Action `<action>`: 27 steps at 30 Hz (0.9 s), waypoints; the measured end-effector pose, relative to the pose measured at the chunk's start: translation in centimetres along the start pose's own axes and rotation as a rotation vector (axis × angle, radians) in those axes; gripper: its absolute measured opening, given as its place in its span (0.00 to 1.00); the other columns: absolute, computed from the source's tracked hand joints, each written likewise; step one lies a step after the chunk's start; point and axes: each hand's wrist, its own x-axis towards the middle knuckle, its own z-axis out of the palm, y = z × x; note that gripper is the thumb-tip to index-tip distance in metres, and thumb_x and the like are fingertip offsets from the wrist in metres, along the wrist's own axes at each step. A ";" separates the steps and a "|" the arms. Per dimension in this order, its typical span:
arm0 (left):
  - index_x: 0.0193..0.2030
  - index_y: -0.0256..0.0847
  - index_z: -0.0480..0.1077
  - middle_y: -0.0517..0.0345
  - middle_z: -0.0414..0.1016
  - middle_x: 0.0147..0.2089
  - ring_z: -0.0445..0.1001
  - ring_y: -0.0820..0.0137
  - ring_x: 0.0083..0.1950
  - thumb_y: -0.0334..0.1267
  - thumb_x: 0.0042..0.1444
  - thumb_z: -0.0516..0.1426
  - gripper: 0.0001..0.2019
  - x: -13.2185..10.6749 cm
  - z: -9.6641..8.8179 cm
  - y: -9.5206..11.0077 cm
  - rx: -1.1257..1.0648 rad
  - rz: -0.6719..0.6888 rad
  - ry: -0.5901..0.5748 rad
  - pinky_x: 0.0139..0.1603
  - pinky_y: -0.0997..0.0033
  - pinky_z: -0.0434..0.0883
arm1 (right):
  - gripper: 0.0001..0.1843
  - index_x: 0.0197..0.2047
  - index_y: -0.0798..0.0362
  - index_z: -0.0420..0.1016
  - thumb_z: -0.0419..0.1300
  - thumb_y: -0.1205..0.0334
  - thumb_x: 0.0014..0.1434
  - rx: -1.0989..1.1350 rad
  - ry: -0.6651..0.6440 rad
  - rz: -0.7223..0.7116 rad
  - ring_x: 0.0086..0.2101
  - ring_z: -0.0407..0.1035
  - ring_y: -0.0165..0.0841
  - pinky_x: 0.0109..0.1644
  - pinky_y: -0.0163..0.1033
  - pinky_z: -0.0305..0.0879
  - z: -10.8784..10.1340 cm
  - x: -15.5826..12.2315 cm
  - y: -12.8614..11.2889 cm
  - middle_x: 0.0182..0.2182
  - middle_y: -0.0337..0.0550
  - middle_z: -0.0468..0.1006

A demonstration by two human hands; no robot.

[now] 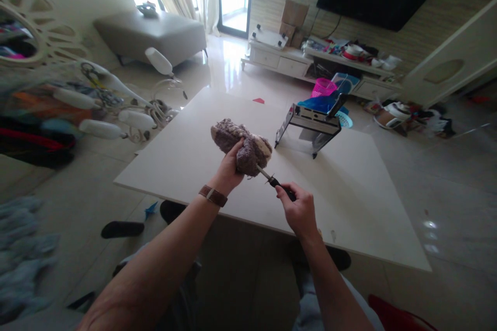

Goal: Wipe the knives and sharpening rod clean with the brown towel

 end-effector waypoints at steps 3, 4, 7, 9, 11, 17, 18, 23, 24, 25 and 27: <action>0.55 0.34 0.76 0.43 0.82 0.53 0.80 0.55 0.57 0.42 0.57 0.66 0.21 -0.4 0.3 -0.1 0.035 0.014 -0.012 0.64 0.53 0.73 | 0.18 0.34 0.53 0.81 0.63 0.46 0.63 0.085 0.046 0.039 0.25 0.70 0.34 0.31 0.37 0.62 -0.5 0.1 0.0 0.24 0.41 0.80; 0.55 0.34 0.76 0.43 0.82 0.53 0.80 0.54 0.57 0.41 0.57 0.67 0.21 -0.5 0.4 -0.2 0.044 0.015 -0.014 0.64 0.53 0.73 | 0.18 0.34 0.53 0.82 0.64 0.46 0.63 0.101 0.062 0.049 0.25 0.70 0.34 0.30 0.37 0.62 -0.6 0.1 0.1 0.25 0.41 0.80; 0.54 0.35 0.77 0.44 0.82 0.54 0.79 0.53 0.59 0.39 0.56 0.68 0.20 -1.1 0.9 -1.1 0.063 -0.004 -0.019 0.65 0.53 0.73 | 0.17 0.37 0.53 0.81 0.64 0.47 0.62 0.124 0.095 0.047 0.28 0.74 0.35 0.33 0.37 0.66 -0.6 0.1 0.1 0.27 0.42 0.82; 0.52 0.36 0.78 0.46 0.82 0.54 0.79 0.54 0.60 0.38 0.55 0.68 0.19 -1.6 1.2 -2.0 0.072 -0.031 -0.024 0.66 0.55 0.73 | 0.15 0.39 0.52 0.81 0.64 0.48 0.63 0.107 0.117 0.018 0.31 0.76 0.37 0.36 0.38 0.68 -0.5 0.1 0.2 0.30 0.43 0.83; 0.51 0.37 0.78 0.47 0.83 0.54 0.79 0.54 0.60 0.37 0.53 0.69 0.18 -2.1 1.5 -3.1 0.078 -0.067 -0.030 0.66 0.56 0.73 | 0.14 0.41 0.51 0.80 0.64 0.49 0.63 0.052 0.149 -0.029 0.33 0.77 0.38 0.39 0.39 0.69 -0.3 0.1 0.2 0.33 0.44 0.84; 0.46 0.36 0.79 0.45 0.84 0.50 0.81 0.54 0.56 0.35 0.48 0.72 0.17 -2.8 1.4 -6.3 0.098 -0.072 0.040 0.60 0.57 0.76 | 0.10 0.41 0.50 0.78 0.63 0.53 0.62 -0.111 0.157 -0.125 0.33 0.78 0.39 0.40 0.40 0.69 0.1 0.2 0.4 0.33 0.44 0.84; 0.46 0.36 0.79 0.46 0.84 0.49 0.82 0.54 0.54 0.34 0.47 0.72 0.18 -2.7 1.3 -6.6 0.100 -0.047 0.071 0.59 0.57 0.77 | 0.09 0.40 0.50 0.78 0.63 0.54 0.61 -0.122 0.140 -0.131 0.33 0.78 0.39 0.39 0.40 0.68 0.1 0.2 0.4 0.33 0.43 0.84; 0.46 0.36 0.79 0.46 0.84 0.47 0.82 0.53 0.51 0.31 0.41 0.74 0.22 -2.5 1.4 -6.7 0.116 0.048 0.142 0.57 0.54 0.77 | 0.07 0.38 0.50 0.76 0.64 0.57 0.58 -0.110 0.123 -0.113 0.32 0.77 0.38 0.37 0.39 0.67 0.2 0.1 0.2 0.31 0.42 0.83; 0.46 0.36 0.79 0.46 0.84 0.47 0.83 0.53 0.51 0.31 0.41 0.74 0.23 -2.5 1.5 -6.5 0.118 0.067 0.141 0.57 0.53 0.77 | 0.07 0.38 0.50 0.76 0.64 0.57 0.58 -0.101 0.126 -0.102 0.31 0.76 0.37 0.37 0.38 0.67 0.2 0.1 0.1 0.31 0.42 0.82; 0.46 0.36 0.79 0.46 0.84 0.47 0.83 0.53 0.51 0.31 0.40 0.74 0.23 -2.5 1.6 -6.4 0.119 0.087 0.137 0.58 0.52 0.77 | 0.07 0.38 0.50 0.76 0.64 0.57 0.59 -0.093 0.128 -0.092 0.31 0.76 0.37 0.37 0.38 0.67 0.3 0.1 0.1 0.31 0.41 0.82; 0.47 0.36 0.79 0.46 0.84 0.47 0.82 0.53 0.51 0.31 0.40 0.74 0.24 -2.5 1.7 -6.1 0.124 0.118 0.123 0.58 0.51 0.76 | 0.07 0.37 0.50 0.76 0.63 0.56 0.59 -0.077 0.125 -0.078 0.30 0.75 0.36 0.36 0.37 0.66 0.3 0.1 0.1 0.30 0.41 0.82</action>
